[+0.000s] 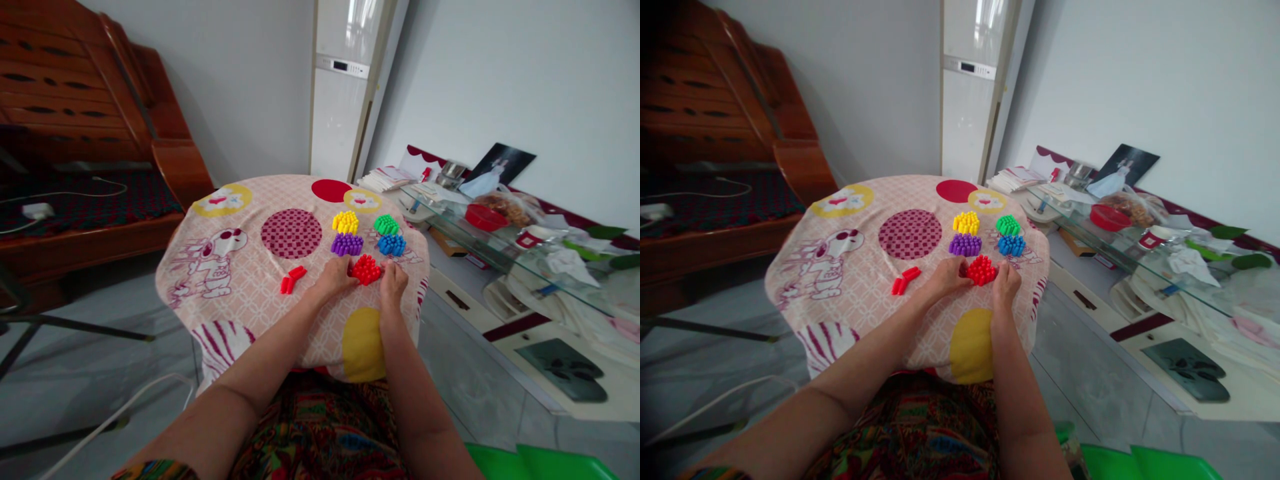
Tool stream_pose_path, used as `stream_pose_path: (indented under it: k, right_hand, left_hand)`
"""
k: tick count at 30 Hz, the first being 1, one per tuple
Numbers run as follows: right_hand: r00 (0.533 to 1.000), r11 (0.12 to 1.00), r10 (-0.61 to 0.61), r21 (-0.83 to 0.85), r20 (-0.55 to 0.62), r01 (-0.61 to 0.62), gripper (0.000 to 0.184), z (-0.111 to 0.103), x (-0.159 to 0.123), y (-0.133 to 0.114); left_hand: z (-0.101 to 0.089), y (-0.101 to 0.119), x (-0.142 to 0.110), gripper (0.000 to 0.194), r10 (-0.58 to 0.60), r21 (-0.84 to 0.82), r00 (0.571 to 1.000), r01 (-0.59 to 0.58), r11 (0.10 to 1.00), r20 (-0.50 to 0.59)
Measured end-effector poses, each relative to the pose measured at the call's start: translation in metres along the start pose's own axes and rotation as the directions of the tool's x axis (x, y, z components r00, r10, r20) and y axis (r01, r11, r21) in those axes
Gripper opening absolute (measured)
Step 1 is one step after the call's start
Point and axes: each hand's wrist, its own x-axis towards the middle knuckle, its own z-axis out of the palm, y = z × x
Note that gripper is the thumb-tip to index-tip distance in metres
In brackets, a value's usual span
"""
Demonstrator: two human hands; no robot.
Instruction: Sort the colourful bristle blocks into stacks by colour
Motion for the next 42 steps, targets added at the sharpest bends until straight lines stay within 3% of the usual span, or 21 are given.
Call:
stream_pose_path:
  k: [6,11,15,18,20,23,25,28,31,36,42]
  right_hand:
    - [1.0,1.0,-0.017,-0.004,0.008,0.017,0.05,-0.002,-0.002,-0.008]
    - [1.0,0.999,-0.011,-0.031,0.011,0.011,0.051,-0.002,-0.002,-0.009]
    - [1.0,0.999,-0.011,-0.046,0.018,0.012,0.051,-0.002,-0.001,-0.007]
    - [1.0,0.999,-0.014,-0.048,0.021,0.015,0.051,-0.002,0.0,-0.007]
    - [1.0,0.999,-0.011,-0.045,0.02,0.012,0.051,-0.002,0.0,-0.007]
    - [1.0,0.999,-0.009,-0.042,0.017,0.01,0.051,-0.002,0.0,-0.007]
    - [1.0,0.999,-0.011,-0.039,0.019,0.012,0.051,-0.002,0.0,-0.008]
    - [1.0,0.999,-0.013,-0.034,0.011,0.014,0.049,-0.003,-0.001,-0.009]
    - [1.0,1.0,-0.012,-0.023,0.008,0.012,0.048,-0.003,-0.002,-0.01]
    - [1.0,1.0,-0.017,-0.015,0.022,0.017,0.048,-0.004,-0.004,-0.011]
    - [1.0,1.0,-0.006,-0.003,0.012,0.006,0.048,-0.004,-0.002,-0.01]
  left_hand:
    - [-0.007,-0.003,0.0,0.035,-0.01,-0.003,1.0,0.01,1.0,0.012]
    - [-0.047,-0.024,-0.002,0.023,-0.045,0.15,0.999,0.041,0.988,0.02]
    - [-0.083,-0.044,-0.013,0.025,-0.181,0.37,0.982,0.151,0.917,0.047]
    - [-0.095,-0.054,-0.02,0.022,-0.253,0.444,0.958,0.17,0.88,0.134]
    - [-0.097,-0.057,-0.022,0.02,-0.254,0.449,0.957,0.169,0.878,0.137]
    - [-0.093,-0.054,-0.017,0.017,-0.189,0.385,0.977,0.138,0.912,0.097]
    - [-0.085,-0.049,-0.009,0.017,-0.095,0.26,0.993,0.073,0.963,0.076]
    - [-0.067,-0.036,0.007,0.02,0.054,0.02,0.998,-0.055,0.998,0.043]
    - [-0.044,-0.024,0.021,0.022,0.131,-0.113,0.991,-0.132,0.985,-0.017]
    - [-0.016,-0.014,0.033,0.029,0.19,-0.155,0.977,-0.203,0.967,-0.097]
    - [-0.008,-0.018,0.031,0.034,0.188,-0.12,0.981,-0.193,0.974,-0.052]
